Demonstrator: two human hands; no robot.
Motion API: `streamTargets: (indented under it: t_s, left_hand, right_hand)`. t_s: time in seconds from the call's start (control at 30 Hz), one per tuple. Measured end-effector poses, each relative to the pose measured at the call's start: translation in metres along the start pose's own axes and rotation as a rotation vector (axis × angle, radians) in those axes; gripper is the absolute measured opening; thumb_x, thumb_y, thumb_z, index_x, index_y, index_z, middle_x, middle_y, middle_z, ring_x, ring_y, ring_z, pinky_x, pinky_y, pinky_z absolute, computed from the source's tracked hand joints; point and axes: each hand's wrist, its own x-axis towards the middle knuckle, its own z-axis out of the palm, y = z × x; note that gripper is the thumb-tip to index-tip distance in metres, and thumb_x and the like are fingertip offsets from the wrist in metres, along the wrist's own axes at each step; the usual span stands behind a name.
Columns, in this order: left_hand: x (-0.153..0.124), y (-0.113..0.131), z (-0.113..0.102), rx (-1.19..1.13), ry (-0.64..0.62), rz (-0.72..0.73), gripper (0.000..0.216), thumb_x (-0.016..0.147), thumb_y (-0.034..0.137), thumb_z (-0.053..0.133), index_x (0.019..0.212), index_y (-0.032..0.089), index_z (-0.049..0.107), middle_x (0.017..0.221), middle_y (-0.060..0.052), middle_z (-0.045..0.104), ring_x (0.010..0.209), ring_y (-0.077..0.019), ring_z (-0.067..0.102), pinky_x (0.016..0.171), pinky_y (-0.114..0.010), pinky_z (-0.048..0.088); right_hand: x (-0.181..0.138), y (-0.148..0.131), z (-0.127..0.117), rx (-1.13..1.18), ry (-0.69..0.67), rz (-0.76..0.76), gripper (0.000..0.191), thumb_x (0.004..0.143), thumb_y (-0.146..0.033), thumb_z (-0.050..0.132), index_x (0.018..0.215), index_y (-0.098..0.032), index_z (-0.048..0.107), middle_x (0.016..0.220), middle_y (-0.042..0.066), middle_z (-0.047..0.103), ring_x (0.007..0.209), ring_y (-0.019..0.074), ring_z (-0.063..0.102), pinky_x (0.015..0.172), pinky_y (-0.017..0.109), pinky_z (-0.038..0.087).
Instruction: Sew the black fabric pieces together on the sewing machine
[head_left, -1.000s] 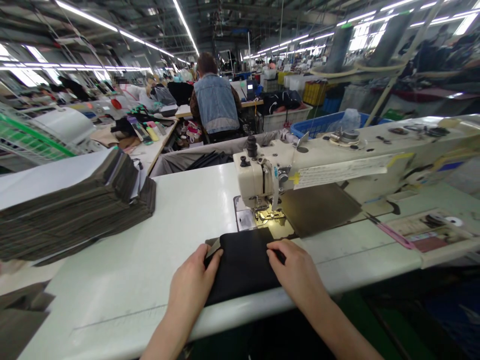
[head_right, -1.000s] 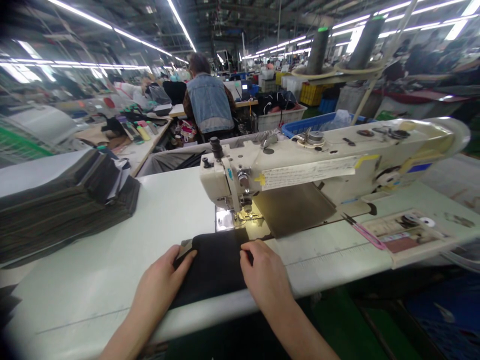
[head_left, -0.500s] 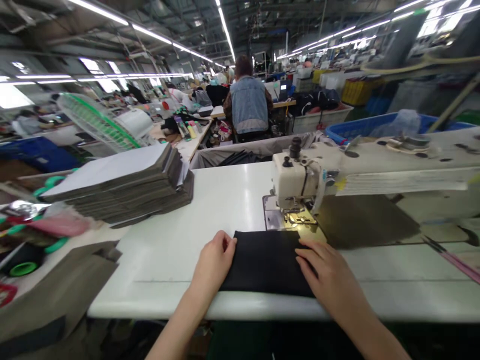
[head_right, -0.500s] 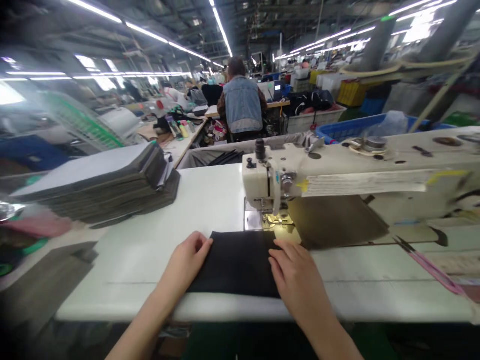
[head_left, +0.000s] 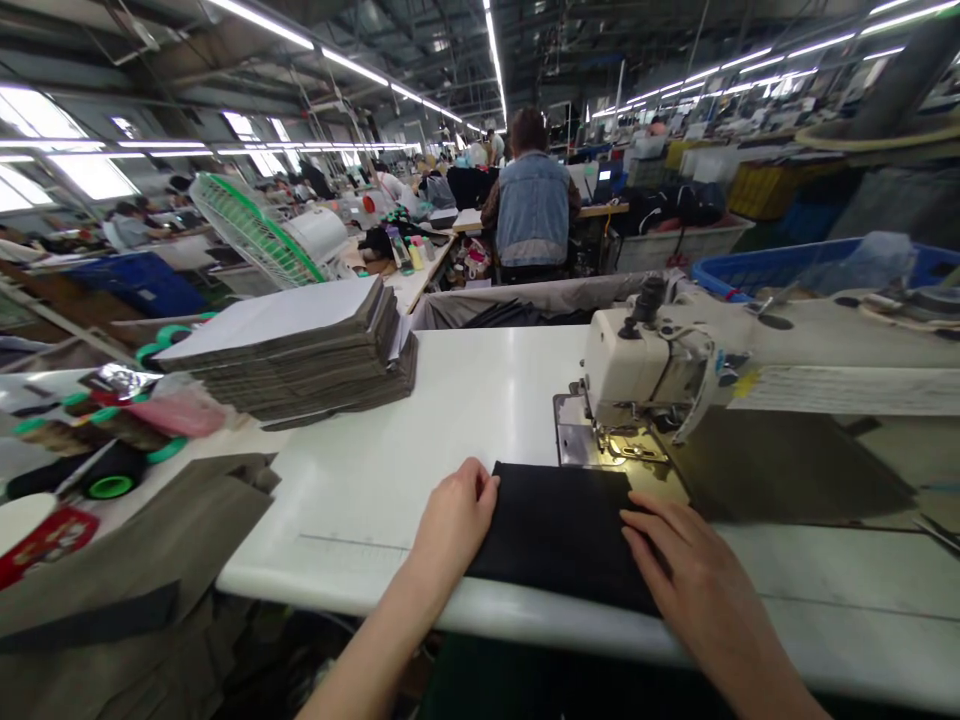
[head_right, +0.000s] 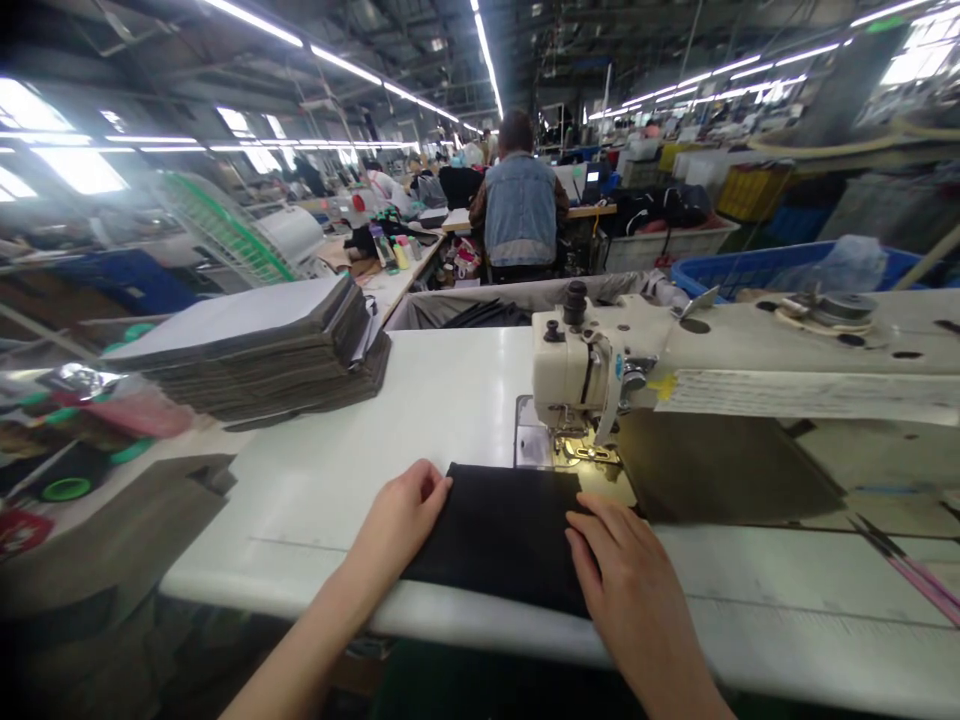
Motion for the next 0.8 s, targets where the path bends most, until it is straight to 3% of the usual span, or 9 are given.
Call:
streamTargets:
  t_s: [0.1,0.2,0.27,0.3,0.4,0.47,0.57,0.7,0.8]
  left_hand:
    - [0.001,-0.003,0.000,0.079,0.047,0.095,0.010,0.096,0.020,0.054,0.098,0.017,0.063,0.089,-0.009,0.070,0.079,-0.0255,0.068,0.069,-0.034,0.049]
    - [0.010,-0.007,-0.006,0.170,0.069,0.574,0.032,0.092,0.007,0.048,0.117,0.019,0.064,0.124,-0.013,0.065,0.114,-0.0277,0.062,0.092,-0.042,0.052]
    - [0.017,-0.003,-0.010,0.183,-0.032,0.895,0.041,0.090,0.001,0.044,0.119,0.021,0.065,0.131,-0.010,0.063,0.125,-0.0252,0.057,0.103,-0.041,0.048]
    - [0.019,0.002,-0.010,0.188,-0.089,0.960,0.040,0.090,0.001,0.044,0.118,0.020,0.066,0.129,-0.009,0.065,0.122,-0.0243,0.059,0.103,-0.039,0.050]
    - [0.012,0.025,0.002,0.236,-0.092,0.797,0.034,0.093,0.009,0.046,0.121,0.016,0.065,0.117,-0.012,0.070,0.108,-0.0259,0.067,0.094,-0.040,0.056]
    - [-0.001,0.036,0.017,0.257,0.008,0.673,0.040,0.096,0.018,0.050,0.135,0.014,0.057,0.128,-0.016,0.065,0.118,-0.0314,0.062,0.099,-0.049,0.053]
    - [-0.017,0.032,0.036,0.262,0.110,0.693,0.049,0.099,0.030,0.050,0.147,0.020,0.046,0.154,-0.013,0.045,0.144,-0.0360,0.038,0.113,-0.060,0.036]
    - [-0.017,0.016,0.039,0.227,0.089,0.685,0.049,0.100,0.029,0.047,0.148,0.022,0.045,0.158,-0.011,0.040,0.148,-0.0336,0.032,0.117,-0.060,0.031]
    - [-0.010,0.024,0.034,0.140,0.034,0.738,0.050,0.099,0.023,0.046,0.149,0.019,0.043,0.160,-0.013,0.036,0.150,-0.0317,0.028,0.118,-0.059,0.029]
  right_hand:
    - [0.001,0.002,0.001,0.021,0.008,-0.008,0.024,0.100,-0.024,0.047,0.111,-0.018,0.067,0.121,0.014,0.067,0.112,0.0285,0.064,0.095,0.047,0.054]
    - [0.007,0.003,0.000,0.108,-0.065,-0.124,0.040,0.094,-0.006,0.039,0.123,-0.017,0.064,0.135,0.012,0.063,0.129,0.0246,0.057,0.104,0.043,0.051]
    - [0.015,-0.001,-0.001,0.144,-0.141,-0.157,0.047,0.088,0.001,0.036,0.119,-0.017,0.067,0.132,0.010,0.066,0.125,0.0211,0.060,0.103,0.039,0.053]
    - [0.020,-0.005,-0.001,0.143,-0.171,-0.129,0.045,0.085,0.001,0.037,0.113,-0.017,0.069,0.127,0.010,0.069,0.121,0.0209,0.063,0.101,0.038,0.054]
    - [0.032,-0.025,0.005,0.072,-0.217,0.057,0.030,0.086,-0.006,0.045,0.098,-0.017,0.070,0.110,0.011,0.073,0.105,0.0249,0.068,0.095,0.043,0.058]
    - [0.033,-0.037,0.011,-0.015,-0.170,0.129,0.025,0.088,-0.011,0.049,0.104,-0.014,0.068,0.109,0.015,0.071,0.103,0.0290,0.067,0.093,0.050,0.057]
    - [0.022,-0.038,0.014,-0.042,-0.101,0.117,0.030,0.089,-0.012,0.051,0.116,-0.012,0.065,0.121,0.017,0.067,0.114,0.0300,0.063,0.099,0.050,0.054]
    - [0.002,-0.017,0.000,0.020,-0.105,0.047,0.027,0.095,-0.018,0.052,0.119,-0.015,0.065,0.126,0.015,0.067,0.118,0.0270,0.062,0.102,0.047,0.053]
    - [0.003,-0.005,-0.008,0.042,-0.140,-0.008,0.027,0.095,-0.020,0.055,0.118,-0.016,0.067,0.125,0.014,0.069,0.118,0.0279,0.063,0.102,0.047,0.054]
